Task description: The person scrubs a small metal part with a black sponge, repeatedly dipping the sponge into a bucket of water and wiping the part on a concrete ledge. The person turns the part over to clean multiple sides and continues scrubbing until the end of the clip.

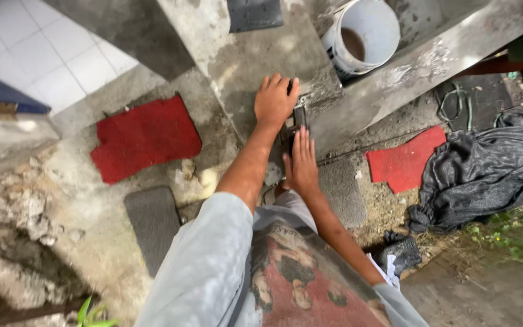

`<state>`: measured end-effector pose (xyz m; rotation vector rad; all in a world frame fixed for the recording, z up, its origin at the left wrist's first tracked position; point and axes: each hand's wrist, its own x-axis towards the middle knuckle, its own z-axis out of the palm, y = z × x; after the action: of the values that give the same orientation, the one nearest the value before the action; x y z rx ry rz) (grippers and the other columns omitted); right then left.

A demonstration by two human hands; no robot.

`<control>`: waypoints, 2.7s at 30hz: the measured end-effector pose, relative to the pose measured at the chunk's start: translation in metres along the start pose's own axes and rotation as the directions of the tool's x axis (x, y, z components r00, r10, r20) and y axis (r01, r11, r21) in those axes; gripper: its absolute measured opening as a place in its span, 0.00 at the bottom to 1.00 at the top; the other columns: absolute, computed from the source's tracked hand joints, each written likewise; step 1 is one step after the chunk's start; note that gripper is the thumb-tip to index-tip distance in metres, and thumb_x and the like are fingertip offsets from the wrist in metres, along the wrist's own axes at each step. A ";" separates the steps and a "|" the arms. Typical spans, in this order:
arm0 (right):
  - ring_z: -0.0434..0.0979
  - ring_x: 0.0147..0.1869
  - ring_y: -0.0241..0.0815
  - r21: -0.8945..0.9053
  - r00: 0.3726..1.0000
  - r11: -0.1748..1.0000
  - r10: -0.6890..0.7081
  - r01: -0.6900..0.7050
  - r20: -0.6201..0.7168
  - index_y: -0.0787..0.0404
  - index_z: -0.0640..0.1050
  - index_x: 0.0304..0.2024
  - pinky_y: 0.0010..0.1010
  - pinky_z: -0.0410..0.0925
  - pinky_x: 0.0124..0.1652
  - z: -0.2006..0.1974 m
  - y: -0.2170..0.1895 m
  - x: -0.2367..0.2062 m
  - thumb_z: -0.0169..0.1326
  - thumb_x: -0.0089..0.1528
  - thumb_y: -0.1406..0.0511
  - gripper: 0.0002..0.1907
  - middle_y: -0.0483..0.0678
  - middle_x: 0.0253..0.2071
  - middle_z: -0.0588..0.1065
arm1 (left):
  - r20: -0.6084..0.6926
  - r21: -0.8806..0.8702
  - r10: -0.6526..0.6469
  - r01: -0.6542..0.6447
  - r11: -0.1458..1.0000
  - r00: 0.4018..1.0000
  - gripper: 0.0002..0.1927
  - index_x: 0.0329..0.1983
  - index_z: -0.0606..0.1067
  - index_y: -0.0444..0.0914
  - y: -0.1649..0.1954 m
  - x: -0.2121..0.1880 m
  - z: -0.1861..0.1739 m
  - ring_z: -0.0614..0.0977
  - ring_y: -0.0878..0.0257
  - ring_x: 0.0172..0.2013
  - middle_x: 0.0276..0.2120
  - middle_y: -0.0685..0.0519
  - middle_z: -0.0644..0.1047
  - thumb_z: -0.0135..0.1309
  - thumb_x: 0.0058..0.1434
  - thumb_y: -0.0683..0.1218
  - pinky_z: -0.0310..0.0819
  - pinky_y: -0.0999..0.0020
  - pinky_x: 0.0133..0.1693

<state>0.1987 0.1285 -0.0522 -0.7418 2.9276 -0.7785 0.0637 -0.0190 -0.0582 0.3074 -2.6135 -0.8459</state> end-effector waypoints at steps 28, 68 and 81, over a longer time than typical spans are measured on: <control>0.44 0.83 0.65 -0.087 0.995 0.994 0.069 -0.063 0.066 0.76 0.52 0.74 0.53 0.44 0.75 -0.011 -0.001 0.015 0.45 0.72 0.54 0.39 0.69 0.78 0.49 | -0.040 0.019 -0.001 0.002 1.000 0.999 0.16 0.29 0.81 0.39 0.001 0.001 0.005 0.78 0.49 0.39 0.33 0.51 0.78 0.55 0.65 0.54 0.75 0.53 0.42; 0.48 0.82 0.65 -0.101 0.999 0.994 -0.050 0.050 0.008 0.77 0.53 0.73 0.53 0.45 0.76 -0.013 -0.003 0.038 0.47 0.71 0.60 0.36 0.70 0.77 0.52 | -0.060 -0.039 -0.031 0.028 0.999 0.998 0.16 0.30 0.83 0.39 0.005 0.007 -0.003 0.79 0.50 0.38 0.32 0.50 0.78 0.53 0.63 0.54 0.75 0.55 0.42; 0.45 0.83 0.65 -0.165 0.993 0.980 -0.102 0.110 0.056 0.79 0.51 0.73 0.54 0.43 0.75 -0.021 -0.005 0.025 0.47 0.72 0.56 0.40 0.70 0.77 0.49 | 0.388 -0.332 -0.141 0.280 0.901 0.911 0.22 0.44 0.80 0.39 -0.006 0.022 -0.029 0.82 0.40 0.39 0.37 0.40 0.81 0.54 0.63 0.61 0.75 0.49 0.41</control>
<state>0.1757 0.1231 -0.0295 -0.9217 2.9582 -0.5149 0.0563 -0.0457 -0.0334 0.3646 -2.6802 -1.5958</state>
